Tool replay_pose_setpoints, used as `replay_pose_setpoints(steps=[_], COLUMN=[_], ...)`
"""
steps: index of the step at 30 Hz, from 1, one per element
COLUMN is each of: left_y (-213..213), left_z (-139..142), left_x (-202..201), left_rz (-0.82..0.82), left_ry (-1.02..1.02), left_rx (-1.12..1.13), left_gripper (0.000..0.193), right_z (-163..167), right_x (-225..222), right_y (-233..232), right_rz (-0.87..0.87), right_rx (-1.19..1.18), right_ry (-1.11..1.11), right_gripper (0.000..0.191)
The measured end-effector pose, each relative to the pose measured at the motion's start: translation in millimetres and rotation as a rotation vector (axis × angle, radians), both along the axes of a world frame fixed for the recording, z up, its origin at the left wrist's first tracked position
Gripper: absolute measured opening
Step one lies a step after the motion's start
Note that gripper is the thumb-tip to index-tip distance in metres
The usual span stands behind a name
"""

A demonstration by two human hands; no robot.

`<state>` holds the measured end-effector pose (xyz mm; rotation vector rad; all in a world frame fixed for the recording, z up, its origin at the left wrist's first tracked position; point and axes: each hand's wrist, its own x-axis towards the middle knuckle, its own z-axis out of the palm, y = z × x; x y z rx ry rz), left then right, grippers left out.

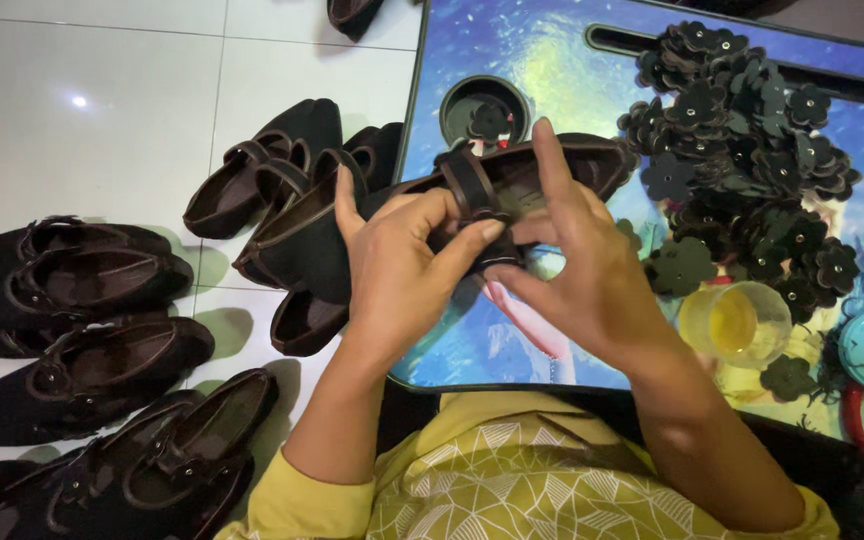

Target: The person sits on the floor and decorates black Mary Jane shoes by gluing black flower-shaped cutouts onto the shoe straps. They pick a flower, dip or press it into a container of glue, press it onto the strap of a shoe, then set the finished shoe aside and take the next one.

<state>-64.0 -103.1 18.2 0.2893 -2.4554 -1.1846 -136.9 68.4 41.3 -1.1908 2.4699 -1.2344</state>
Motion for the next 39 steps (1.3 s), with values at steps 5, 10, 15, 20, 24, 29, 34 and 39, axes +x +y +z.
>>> replay_pose_setpoints(steps=[5, 10, 15, 20, 24, 29, 34, 39], left_y=[1, 6, 28, 84, 111, 118, 121, 119], left_z=[-5, 0, 9, 0, -11, -13, -11, -6], left_x=[0, 14, 29, 11, -20, -33, -32, -24], left_rz=[0.016, 0.074, 0.437, -0.183, -0.322, -0.321, -0.241, -0.200], left_ry=[-0.009, 0.048, 0.142, 0.292, 0.162, 0.063, 0.078, 0.094], left_rx=[-0.067, -0.218, -0.670, -0.568, -0.457, -0.432, -0.410, -0.166], left_gripper=[0.026, 0.035, 0.064, 0.028, 0.032, 0.033, 0.021, 0.013], right_z=[-4, 10, 9, -12, -18, -21, -25, -19], right_x=[15, 37, 40, 46, 47, 44, 40, 48], right_y=[28, 104, 164, 180, 184, 184, 184, 189], right_rz=[-0.005, -0.337, -0.544, -0.503, -0.469, -0.432, -0.397, -0.465], right_rx=[-0.042, -0.099, 0.206, 0.233, 0.267, 0.290, 0.304, 0.212], right_ry=[0.285, 0.151, 0.350, 0.306, 0.338, 0.353, 0.352, 0.340], right_gripper=[0.114, 0.097, 0.057, 0.051, 0.049, 0.050, 0.049, 0.046])
